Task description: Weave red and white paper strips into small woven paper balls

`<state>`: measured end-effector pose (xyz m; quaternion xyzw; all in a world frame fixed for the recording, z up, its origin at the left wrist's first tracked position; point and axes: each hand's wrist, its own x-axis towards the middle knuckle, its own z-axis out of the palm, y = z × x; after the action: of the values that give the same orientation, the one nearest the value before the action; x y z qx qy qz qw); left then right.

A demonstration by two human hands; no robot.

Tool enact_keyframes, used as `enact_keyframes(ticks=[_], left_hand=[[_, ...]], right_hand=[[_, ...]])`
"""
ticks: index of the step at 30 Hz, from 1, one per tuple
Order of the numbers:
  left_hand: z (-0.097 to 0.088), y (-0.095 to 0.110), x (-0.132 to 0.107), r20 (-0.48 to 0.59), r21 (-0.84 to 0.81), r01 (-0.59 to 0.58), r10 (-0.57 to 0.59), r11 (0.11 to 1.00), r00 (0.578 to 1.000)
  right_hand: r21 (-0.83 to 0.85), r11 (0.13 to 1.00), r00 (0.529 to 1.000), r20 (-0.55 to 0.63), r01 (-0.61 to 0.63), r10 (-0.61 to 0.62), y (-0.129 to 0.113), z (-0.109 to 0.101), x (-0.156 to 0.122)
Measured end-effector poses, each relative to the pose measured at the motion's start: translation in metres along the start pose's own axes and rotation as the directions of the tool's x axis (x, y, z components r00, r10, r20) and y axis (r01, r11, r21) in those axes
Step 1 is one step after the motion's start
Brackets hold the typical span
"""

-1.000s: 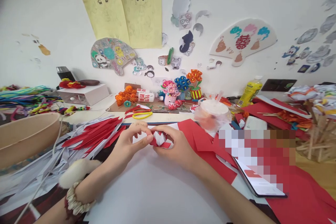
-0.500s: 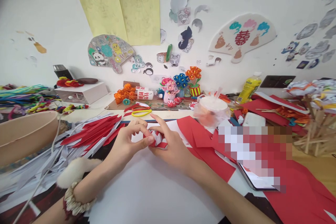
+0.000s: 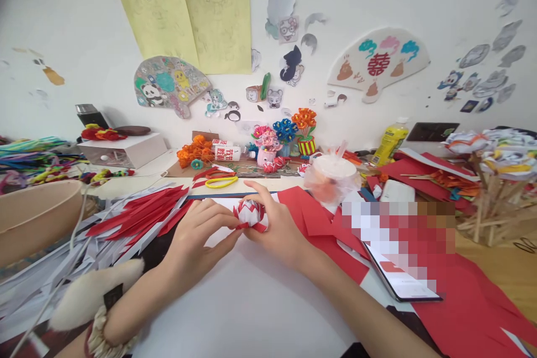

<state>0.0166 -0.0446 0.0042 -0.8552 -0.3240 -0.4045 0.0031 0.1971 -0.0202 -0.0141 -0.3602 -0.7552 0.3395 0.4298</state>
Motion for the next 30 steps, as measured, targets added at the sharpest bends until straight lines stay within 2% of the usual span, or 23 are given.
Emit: enact_keyframes(ticks=[5, 9, 12, 19, 23, 25, 27, 28, 30], left_hand=[[-0.005, 0.004, 0.000, 0.092, -0.077, 0.079, -0.072, 0.994, 0.993], [-0.009, 0.006, 0.002, 0.204, -0.129, 0.233, -0.204, 0.964, 0.957], [-0.011, 0.006, 0.004, 0.229, -0.120, 0.297, -0.265, 0.947, 0.937], [-0.009, 0.010, 0.008, 0.157, -0.091, 0.360, -0.343, 0.929, 0.926], [-0.006, 0.009, 0.011, 0.086, -0.173, 0.395, -0.386, 0.902, 0.918], [-0.006, 0.008, 0.012, 0.101, -0.241, 0.420, -0.408, 0.875, 0.907], [-0.008, 0.006, 0.013, 0.122, -0.313, 0.455, -0.440, 0.833, 0.890], [-0.009, 0.005, 0.012, 0.126, -0.348, 0.475, -0.462, 0.808, 0.878], [-0.010, 0.003, 0.011, 0.123, -0.408, 0.512, -0.511, 0.756, 0.851]], right_hand=[[-0.020, 0.998, 0.997, 0.046, 0.055, -0.055, -0.001, -0.001, -0.001], [0.016, 0.998, 0.993, 0.102, 0.065, -0.066, 0.000, -0.001, -0.002], [0.030, 0.997, 0.991, 0.115, 0.065, -0.069, 0.000, 0.000, -0.003], [0.039, 0.994, 0.990, 0.095, 0.105, -0.108, -0.007, 0.003, -0.005], [0.064, 0.994, 0.992, 0.079, 0.094, -0.099, -0.009, 0.003, -0.006], [0.140, 0.989, 0.993, 0.103, 0.049, -0.063, -0.009, 0.001, -0.006], [0.297, 0.953, 0.985, 0.171, -0.057, 0.005, -0.009, -0.002, -0.005], [0.394, 0.909, 0.975, 0.216, -0.133, 0.049, -0.009, -0.003, -0.004], [0.566, 0.766, 0.937, 0.322, -0.305, 0.135, -0.008, -0.004, -0.003]])
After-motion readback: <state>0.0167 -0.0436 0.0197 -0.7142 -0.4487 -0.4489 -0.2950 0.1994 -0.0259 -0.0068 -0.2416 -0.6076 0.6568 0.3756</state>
